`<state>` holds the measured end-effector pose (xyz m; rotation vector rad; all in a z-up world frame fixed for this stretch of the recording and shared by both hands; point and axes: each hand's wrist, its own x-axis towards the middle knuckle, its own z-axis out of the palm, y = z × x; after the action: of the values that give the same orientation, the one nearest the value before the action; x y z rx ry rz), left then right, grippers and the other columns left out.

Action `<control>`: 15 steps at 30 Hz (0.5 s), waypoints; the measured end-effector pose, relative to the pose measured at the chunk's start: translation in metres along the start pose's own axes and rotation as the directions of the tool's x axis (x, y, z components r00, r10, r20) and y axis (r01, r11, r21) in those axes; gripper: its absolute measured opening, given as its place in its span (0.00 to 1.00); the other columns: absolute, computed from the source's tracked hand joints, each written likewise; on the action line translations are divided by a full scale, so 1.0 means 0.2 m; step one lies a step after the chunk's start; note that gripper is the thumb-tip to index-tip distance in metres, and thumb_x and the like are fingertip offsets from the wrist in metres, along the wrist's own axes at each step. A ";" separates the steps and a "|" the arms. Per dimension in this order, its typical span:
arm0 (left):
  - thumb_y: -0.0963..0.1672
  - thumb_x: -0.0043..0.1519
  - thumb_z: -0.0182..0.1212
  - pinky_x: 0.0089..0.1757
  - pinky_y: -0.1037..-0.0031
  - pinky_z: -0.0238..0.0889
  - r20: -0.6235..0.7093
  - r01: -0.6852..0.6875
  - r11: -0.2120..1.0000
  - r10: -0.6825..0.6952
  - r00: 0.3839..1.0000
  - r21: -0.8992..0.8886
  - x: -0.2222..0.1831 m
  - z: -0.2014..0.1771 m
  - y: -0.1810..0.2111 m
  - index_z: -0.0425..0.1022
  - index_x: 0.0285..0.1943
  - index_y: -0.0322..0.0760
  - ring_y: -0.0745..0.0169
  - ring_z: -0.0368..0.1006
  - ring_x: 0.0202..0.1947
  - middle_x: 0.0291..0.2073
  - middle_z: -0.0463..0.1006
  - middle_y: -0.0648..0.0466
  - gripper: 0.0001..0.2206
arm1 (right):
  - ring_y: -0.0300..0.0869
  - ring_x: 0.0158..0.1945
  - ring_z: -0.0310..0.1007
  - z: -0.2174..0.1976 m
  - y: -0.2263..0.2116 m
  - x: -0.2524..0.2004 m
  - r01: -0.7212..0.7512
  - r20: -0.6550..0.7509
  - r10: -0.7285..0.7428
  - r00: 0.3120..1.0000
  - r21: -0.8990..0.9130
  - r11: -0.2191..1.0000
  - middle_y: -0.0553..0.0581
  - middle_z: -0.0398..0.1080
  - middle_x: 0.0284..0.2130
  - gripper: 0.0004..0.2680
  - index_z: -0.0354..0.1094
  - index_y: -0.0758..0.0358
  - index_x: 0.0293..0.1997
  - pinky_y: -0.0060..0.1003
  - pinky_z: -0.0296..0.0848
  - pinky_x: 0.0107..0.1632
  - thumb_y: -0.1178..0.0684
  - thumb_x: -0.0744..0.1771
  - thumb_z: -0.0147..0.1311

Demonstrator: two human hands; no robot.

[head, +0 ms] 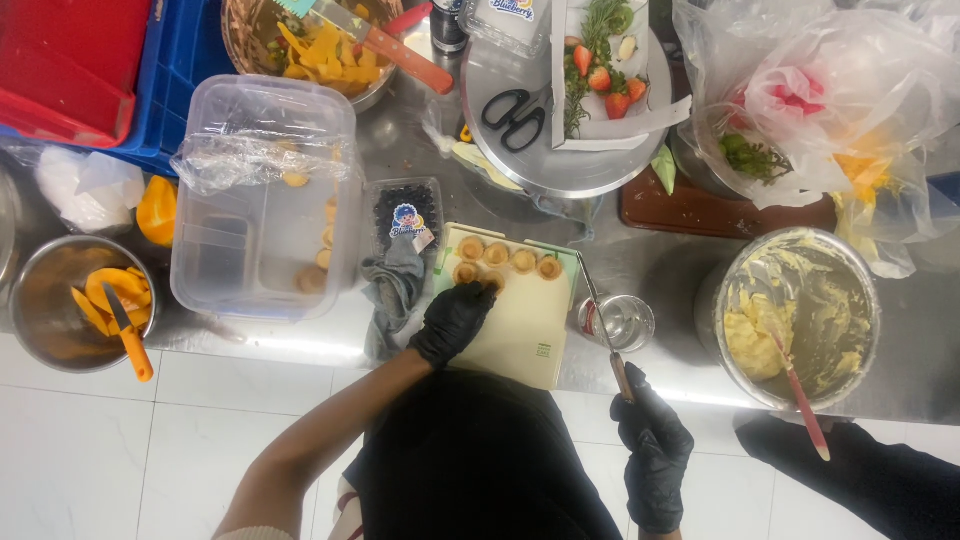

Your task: Filling small tart shells with a cream filling using a piping bag.

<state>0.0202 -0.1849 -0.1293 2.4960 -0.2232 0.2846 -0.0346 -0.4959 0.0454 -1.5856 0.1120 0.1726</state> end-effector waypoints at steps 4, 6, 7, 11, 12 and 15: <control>0.42 0.63 0.57 0.31 0.59 0.69 0.070 -0.033 0.989 0.023 0.997 0.147 0.00 0.11 -0.05 0.74 0.50 0.35 0.47 0.76 0.32 0.33 0.77 0.47 0.09 | 0.35 0.42 0.72 0.01 0.00 0.01 0.035 0.005 -0.035 0.999 0.064 0.997 0.54 0.75 0.52 0.27 0.67 0.63 0.65 0.25 0.69 0.37 0.32 0.65 0.58; 0.41 0.62 0.56 0.30 0.60 0.69 0.117 0.007 0.970 -0.037 0.992 0.244 0.01 0.10 -0.02 0.73 0.50 0.34 0.49 0.76 0.31 0.31 0.77 0.47 0.10 | 0.38 0.38 0.72 -0.04 0.08 0.03 -0.115 -0.106 0.116 0.987 0.024 0.993 0.61 0.76 0.41 0.17 0.70 0.65 0.63 0.28 0.64 0.31 0.47 0.70 0.57; 0.41 0.62 0.56 0.30 0.60 0.69 0.116 0.009 0.970 -0.038 0.992 0.244 0.02 0.10 0.00 0.73 0.50 0.34 0.49 0.76 0.31 0.31 0.77 0.47 0.10 | 0.38 0.38 0.72 -0.03 0.07 0.02 -0.115 -0.105 0.117 0.988 0.023 0.993 0.61 0.76 0.41 0.17 0.70 0.65 0.63 0.28 0.64 0.31 0.47 0.70 0.57; 0.42 0.62 0.57 0.29 0.61 0.69 0.133 0.087 0.970 -0.119 0.984 0.225 0.03 0.05 0.07 0.72 0.54 0.30 0.49 0.76 0.29 0.29 0.77 0.47 0.13 | 0.35 0.40 0.70 0.02 0.00 0.03 -0.076 -0.083 0.081 0.993 0.056 0.996 0.57 0.76 0.48 0.13 0.70 0.64 0.61 0.25 0.66 0.36 0.58 0.69 0.53; 0.43 0.61 0.58 0.28 0.60 0.68 0.141 0.114 0.979 -0.139 0.980 0.167 0.03 0.02 0.08 0.71 0.56 0.28 0.48 0.76 0.28 0.29 0.77 0.46 0.16 | 0.35 0.40 0.71 0.04 -0.03 0.04 -0.110 -0.105 0.117 0.988 0.064 0.992 0.54 0.76 0.51 0.13 0.68 0.64 0.59 0.26 0.67 0.36 0.60 0.67 0.53; 0.46 0.60 0.61 0.26 0.59 0.67 0.058 0.104 0.992 -0.107 0.993 0.066 0.07 -0.16 0.15 0.72 0.58 0.31 0.47 0.76 0.27 0.27 0.77 0.46 0.20 | 0.34 0.34 0.64 0.04 -0.07 0.03 -0.173 -0.113 0.168 0.979 -0.043 0.984 0.54 0.68 0.33 0.16 0.72 0.61 0.64 0.26 0.63 0.36 0.62 0.68 0.52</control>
<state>0.0223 -0.1904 -0.0833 2.5711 -0.1081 0.1736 -0.0256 -0.4877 0.0587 -1.6384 0.3312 0.2245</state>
